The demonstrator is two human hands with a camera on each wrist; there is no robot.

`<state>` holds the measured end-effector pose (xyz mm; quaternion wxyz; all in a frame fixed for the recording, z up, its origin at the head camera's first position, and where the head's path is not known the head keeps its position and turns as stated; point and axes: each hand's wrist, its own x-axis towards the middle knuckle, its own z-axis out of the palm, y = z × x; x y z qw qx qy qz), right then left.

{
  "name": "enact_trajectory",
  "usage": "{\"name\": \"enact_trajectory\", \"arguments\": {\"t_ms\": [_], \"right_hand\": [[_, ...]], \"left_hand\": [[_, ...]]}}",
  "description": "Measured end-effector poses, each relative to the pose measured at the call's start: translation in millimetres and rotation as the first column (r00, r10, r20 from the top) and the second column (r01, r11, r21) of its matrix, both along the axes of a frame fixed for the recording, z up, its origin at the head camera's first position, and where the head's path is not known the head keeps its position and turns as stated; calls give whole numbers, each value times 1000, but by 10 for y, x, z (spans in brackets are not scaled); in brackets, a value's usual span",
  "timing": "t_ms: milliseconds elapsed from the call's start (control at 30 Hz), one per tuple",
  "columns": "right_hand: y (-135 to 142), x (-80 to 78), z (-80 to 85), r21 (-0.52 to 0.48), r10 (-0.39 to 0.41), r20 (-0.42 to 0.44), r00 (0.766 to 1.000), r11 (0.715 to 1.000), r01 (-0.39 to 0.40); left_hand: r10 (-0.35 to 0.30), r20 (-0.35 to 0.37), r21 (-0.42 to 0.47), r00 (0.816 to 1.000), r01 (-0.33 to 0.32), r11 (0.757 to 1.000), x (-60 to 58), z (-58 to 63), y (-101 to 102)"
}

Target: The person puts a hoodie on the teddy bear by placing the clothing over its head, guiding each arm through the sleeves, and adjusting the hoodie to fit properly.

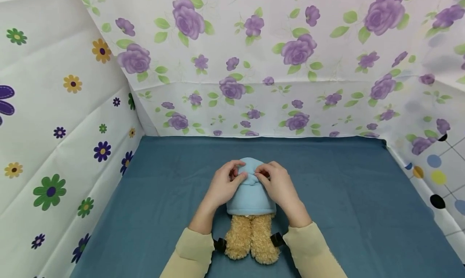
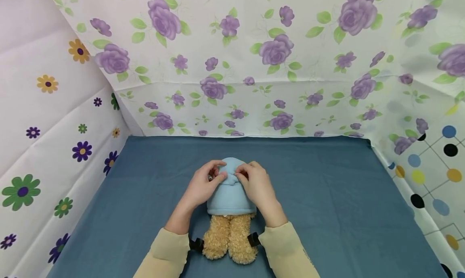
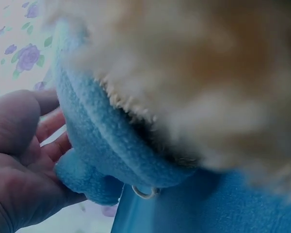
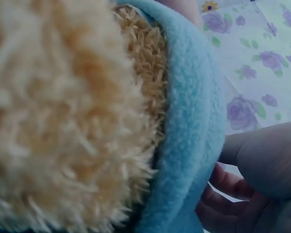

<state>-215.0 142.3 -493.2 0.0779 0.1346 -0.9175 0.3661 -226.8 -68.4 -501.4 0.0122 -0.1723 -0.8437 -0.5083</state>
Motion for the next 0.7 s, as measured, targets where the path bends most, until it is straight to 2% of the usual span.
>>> {"name": "enact_trajectory", "arguments": {"t_ms": [200, 433, 567, 700], "right_hand": [[-14, 17, 23, -21, 81, 97, 992, 997, -79], [65, 5, 86, -111, 185, 231, 955, 980, -163], [80, 4, 92, -136, 187, 239, 953, 978, -158], [45, 6, 72, -144, 128, 200, 971, 985, -100]], "left_hand": [[18, -22, -25, 1000, -18, 1000, -8, -14, 11], [-1, -55, -76, 998, -3, 997, 21, 26, 36], [7, -51, -96, 999, -12, 995, 32, 36, 69], [-12, 25, -33, 1000, 13, 999, 30, 29, 46]]}}
